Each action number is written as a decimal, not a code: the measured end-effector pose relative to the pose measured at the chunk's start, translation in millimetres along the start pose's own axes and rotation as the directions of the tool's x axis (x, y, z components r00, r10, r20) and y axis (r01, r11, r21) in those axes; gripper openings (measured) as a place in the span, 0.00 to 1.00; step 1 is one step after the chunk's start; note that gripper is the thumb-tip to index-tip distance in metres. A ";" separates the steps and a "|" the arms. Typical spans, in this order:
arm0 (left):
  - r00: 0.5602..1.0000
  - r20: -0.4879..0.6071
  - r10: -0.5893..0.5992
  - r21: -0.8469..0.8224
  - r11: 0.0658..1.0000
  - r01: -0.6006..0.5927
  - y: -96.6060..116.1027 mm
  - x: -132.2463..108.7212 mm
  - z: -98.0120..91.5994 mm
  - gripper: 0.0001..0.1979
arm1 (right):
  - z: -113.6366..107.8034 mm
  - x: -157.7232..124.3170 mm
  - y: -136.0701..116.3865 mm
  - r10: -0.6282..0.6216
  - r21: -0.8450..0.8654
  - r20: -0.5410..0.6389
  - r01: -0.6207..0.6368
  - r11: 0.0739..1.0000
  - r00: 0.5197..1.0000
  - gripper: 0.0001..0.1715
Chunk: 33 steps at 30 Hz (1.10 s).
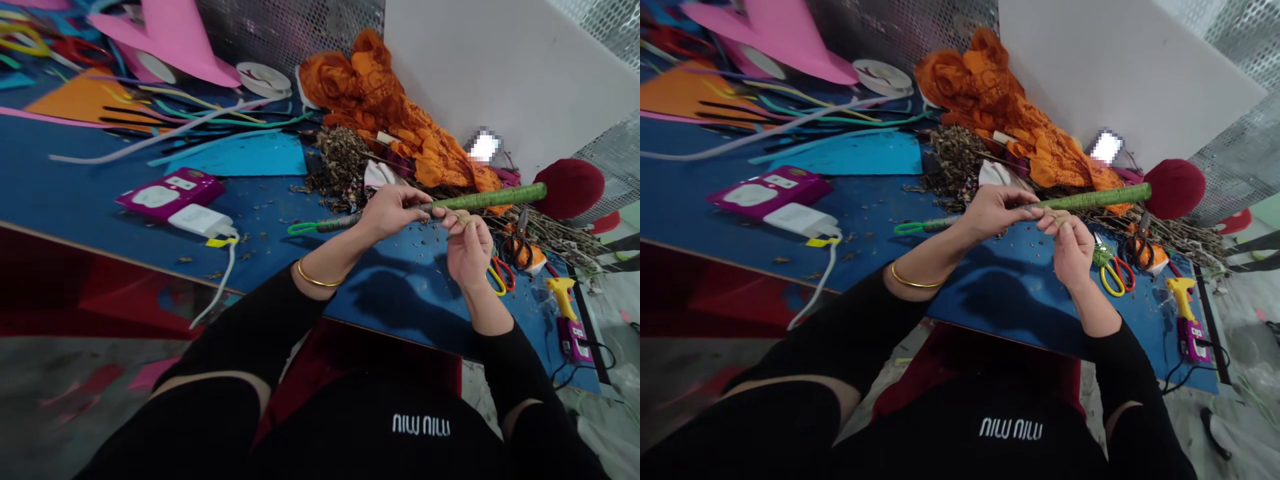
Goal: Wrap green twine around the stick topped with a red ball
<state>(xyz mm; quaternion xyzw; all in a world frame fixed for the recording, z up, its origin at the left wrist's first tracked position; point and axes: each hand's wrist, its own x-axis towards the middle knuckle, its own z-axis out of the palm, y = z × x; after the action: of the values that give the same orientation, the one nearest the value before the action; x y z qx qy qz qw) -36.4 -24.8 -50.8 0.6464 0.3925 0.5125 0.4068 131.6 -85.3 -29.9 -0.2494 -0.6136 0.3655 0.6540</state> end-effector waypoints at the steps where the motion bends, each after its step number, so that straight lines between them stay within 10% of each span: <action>1: 1.000 0.005 -0.009 0.034 0.999 0.009 0.7 -0.7 1.5 0.17 | 0.8 1.3 0.1 0.059 0.067 -0.019 -0.058 0.996 0.998 0.23; 12: 0.993 -0.046 -0.110 0.342 0.932 0.119 21.9 -11.1 10.2 0.16 | 11.1 -2.6 -20.7 0.376 0.180 -0.232 -0.340 0.923 0.897 0.24; 33: 1.000 0.001 -0.021 0.595 0.804 0.016 20.5 -18.8 18.8 0.15 | 2.0 5.2 -22.5 0.154 -0.150 -0.077 -0.164 0.975 0.985 0.25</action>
<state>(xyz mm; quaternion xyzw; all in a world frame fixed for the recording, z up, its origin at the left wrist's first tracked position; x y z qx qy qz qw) -19.2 -51.9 -41.0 0.7394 0.5380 0.3572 0.1903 133.4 -95.2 -9.0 -0.3600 -0.5967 0.3593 0.6207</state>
